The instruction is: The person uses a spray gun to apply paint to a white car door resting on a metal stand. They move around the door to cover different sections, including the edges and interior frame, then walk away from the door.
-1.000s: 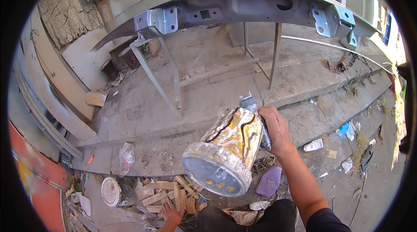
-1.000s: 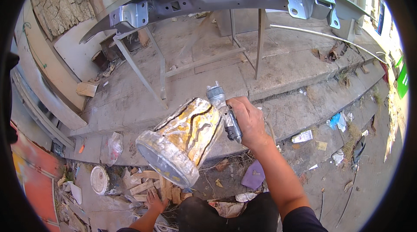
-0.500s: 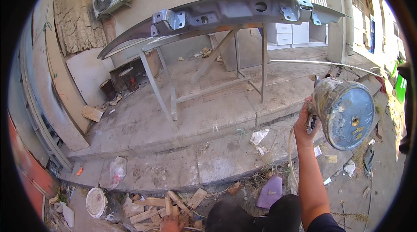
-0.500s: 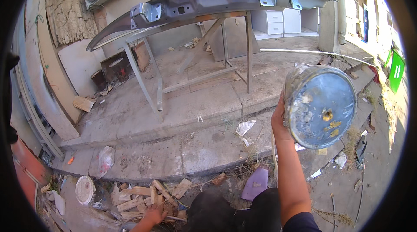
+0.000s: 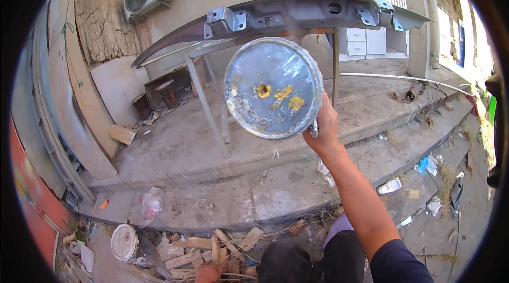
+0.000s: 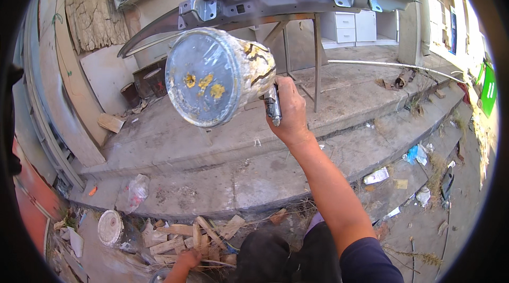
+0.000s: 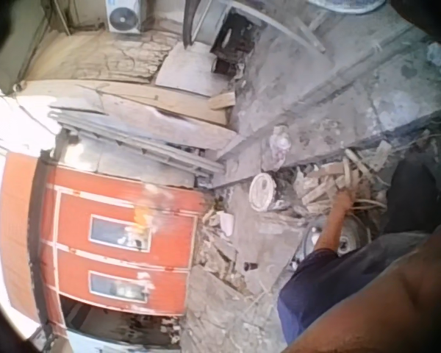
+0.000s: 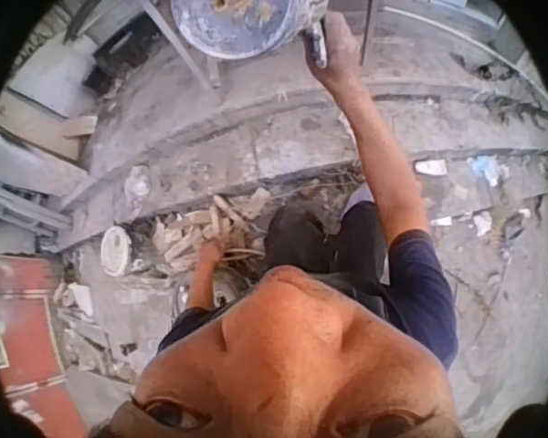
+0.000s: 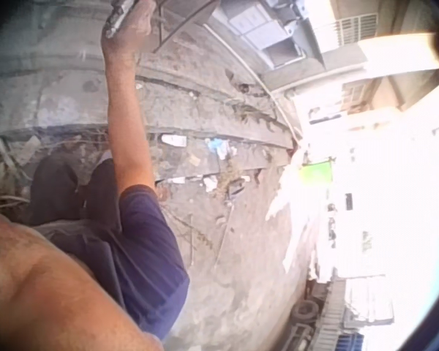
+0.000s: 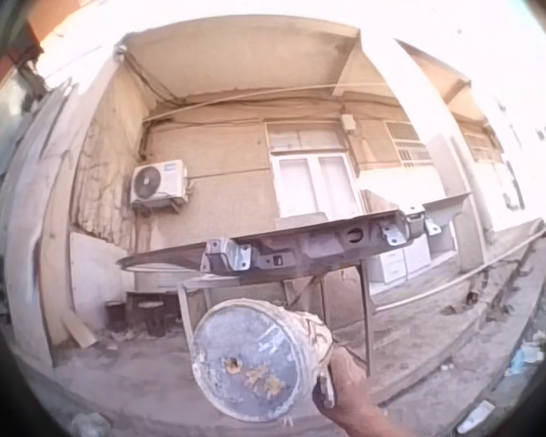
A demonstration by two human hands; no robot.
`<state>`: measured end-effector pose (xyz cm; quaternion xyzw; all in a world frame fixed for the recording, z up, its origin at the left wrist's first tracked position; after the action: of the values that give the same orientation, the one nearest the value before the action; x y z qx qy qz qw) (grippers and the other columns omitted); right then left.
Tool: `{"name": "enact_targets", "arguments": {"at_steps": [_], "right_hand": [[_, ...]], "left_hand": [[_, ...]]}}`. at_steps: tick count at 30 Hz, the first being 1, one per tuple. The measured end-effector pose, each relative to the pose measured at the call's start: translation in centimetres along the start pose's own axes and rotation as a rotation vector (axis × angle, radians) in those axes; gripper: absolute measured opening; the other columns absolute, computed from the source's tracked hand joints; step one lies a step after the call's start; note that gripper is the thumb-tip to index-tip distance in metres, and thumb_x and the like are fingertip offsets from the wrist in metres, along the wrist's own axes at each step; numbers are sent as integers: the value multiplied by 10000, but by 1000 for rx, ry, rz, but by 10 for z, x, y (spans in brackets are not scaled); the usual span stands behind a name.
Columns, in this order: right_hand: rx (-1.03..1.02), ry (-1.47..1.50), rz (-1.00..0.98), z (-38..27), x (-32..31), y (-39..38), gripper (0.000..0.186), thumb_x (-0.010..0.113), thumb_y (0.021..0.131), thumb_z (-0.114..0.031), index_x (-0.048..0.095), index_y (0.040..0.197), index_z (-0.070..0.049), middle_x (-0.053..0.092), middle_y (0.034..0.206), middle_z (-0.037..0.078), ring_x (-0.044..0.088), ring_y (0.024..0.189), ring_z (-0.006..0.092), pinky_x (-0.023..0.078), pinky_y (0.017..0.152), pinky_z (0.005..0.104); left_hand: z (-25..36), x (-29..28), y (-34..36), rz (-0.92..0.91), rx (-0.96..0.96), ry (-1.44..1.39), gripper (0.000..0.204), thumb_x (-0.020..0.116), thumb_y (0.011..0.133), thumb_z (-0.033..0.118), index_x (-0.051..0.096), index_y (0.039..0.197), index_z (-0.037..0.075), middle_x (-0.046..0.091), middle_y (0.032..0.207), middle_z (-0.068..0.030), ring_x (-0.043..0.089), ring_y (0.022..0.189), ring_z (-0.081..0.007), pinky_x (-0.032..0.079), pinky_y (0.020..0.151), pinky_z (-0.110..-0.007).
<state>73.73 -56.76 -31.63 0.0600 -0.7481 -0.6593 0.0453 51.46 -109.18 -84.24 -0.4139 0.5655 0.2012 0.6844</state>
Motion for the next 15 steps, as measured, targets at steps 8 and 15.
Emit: {"name": "enact_targets", "arguments": {"at_steps": [8,15], "right_hand": [[35,144,-176,-26,72,-3,577,767,816,34,555,1344,-61,656,1170,189,692,1008,483,579,798,547],[38,128,-208,-15,53,-8,627,822,784,46,577,1354,-51,669,1166,183,702,1046,455,582,848,497]], "left_hand": [[1,-61,-54,301,-134,59,522,658,993,533,782,1055,30,786,1139,-278,761,1088,-440,598,977,-543],[13,-78,-69,177,-231,-192,750,467,1059,696,772,1303,55,784,1160,-293,730,1128,-514,510,1043,-698]]}}
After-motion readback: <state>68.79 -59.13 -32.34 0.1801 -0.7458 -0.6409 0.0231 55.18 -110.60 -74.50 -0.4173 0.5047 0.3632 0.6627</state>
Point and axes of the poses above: each hand's wrist, its own y-axis towards the middle knuckle, its own x-axis out of the palm, z = x × y, the point moved 7 cm from there along y, towards the middle knuckle
